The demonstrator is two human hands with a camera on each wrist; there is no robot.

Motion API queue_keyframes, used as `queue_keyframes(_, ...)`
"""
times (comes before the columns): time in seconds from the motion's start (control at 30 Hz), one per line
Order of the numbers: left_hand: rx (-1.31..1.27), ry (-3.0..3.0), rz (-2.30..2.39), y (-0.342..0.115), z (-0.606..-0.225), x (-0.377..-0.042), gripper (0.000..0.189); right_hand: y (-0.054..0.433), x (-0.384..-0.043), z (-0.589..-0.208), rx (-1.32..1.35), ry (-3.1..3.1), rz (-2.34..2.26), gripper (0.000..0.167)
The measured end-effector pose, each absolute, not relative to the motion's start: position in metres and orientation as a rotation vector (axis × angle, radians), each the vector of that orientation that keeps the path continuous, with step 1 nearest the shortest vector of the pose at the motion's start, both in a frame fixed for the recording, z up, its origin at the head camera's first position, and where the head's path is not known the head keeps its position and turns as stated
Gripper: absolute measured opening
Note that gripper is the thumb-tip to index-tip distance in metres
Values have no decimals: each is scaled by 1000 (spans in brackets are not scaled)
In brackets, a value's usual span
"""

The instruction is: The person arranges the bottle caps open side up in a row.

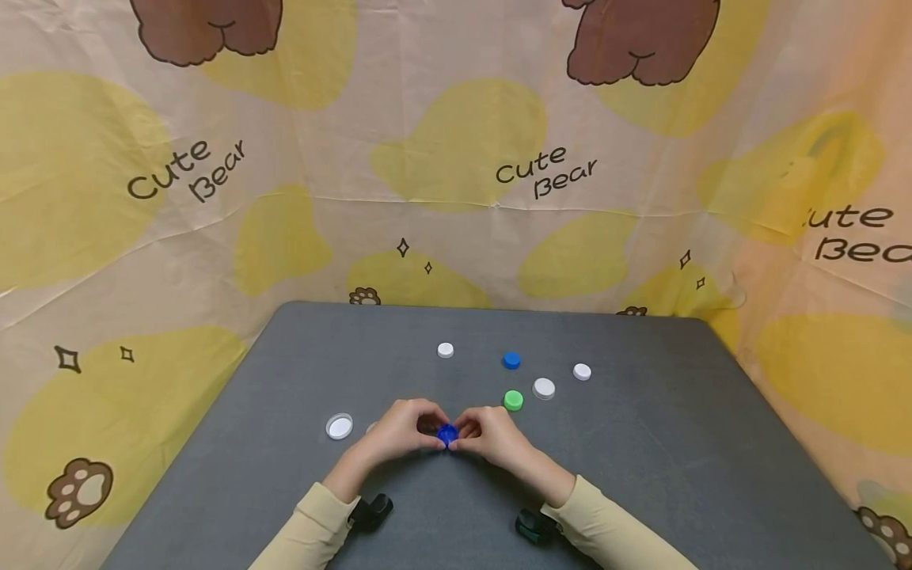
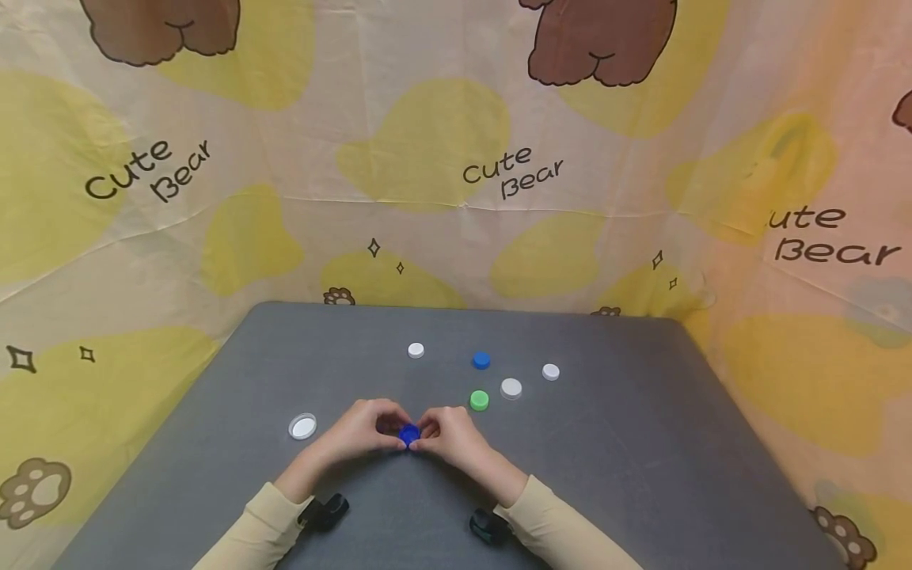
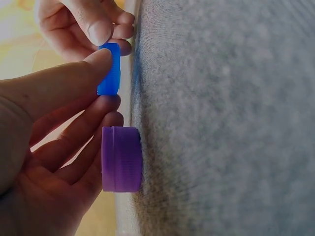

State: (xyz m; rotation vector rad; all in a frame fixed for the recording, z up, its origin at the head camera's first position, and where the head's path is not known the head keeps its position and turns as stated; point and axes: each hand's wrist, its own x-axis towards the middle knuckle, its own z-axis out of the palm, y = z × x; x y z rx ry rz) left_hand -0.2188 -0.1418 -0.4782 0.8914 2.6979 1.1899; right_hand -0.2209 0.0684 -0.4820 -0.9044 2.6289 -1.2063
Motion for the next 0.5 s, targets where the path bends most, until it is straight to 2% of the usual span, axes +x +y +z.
queue_keyframes(0.5, 922, 2698, 1140, -143, -482, -220, 25, 68, -221, -482, -928, 2624, -1177, 21)
